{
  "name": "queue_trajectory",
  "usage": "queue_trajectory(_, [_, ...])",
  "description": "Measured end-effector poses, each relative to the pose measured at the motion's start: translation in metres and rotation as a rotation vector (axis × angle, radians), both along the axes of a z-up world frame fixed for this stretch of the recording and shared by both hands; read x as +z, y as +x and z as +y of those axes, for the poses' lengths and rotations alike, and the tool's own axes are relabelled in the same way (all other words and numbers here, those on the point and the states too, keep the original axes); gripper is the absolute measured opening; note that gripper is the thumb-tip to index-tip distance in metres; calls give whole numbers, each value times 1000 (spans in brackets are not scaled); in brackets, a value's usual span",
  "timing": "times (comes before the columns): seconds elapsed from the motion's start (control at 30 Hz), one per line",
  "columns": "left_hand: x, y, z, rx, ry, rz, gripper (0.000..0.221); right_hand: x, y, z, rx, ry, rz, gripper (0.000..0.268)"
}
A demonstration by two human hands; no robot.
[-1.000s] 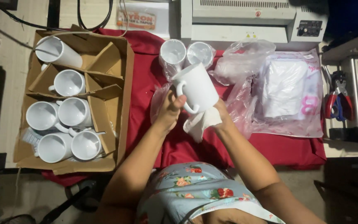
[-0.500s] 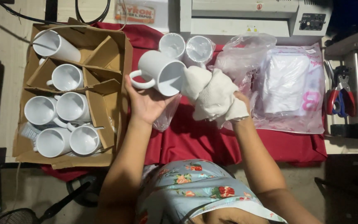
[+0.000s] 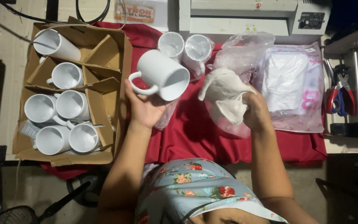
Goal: The person picks up white ceramic mugs from a cardboard box, wipes the interior and exterior surfaces of each mug with a white cloth, and places the cleaned mugs on a red surface next to a laminating machine.
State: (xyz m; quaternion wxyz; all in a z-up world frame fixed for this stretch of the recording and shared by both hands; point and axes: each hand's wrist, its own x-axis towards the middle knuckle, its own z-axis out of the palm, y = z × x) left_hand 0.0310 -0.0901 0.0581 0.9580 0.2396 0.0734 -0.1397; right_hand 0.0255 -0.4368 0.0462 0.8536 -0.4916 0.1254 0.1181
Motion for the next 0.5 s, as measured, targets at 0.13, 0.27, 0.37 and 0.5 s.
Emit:
queue_trajectory(0.13, [-26,-12,-9,117,549,-270,119,8,-1,20,49,113,-50,49])
queue_trajectory(0.27, [18,-22,-30,184,1181,-599,129,-11,3,46,43,107,48,47])
queue_trajectory(0.37, [33,-29,-47,247,1512,-853,143,-38,5,50,30,149,111,41])
queue_trajectory(0.5, [37,-35,-64,274,1461,-943,142,-43,4,43,8,248,134,37])
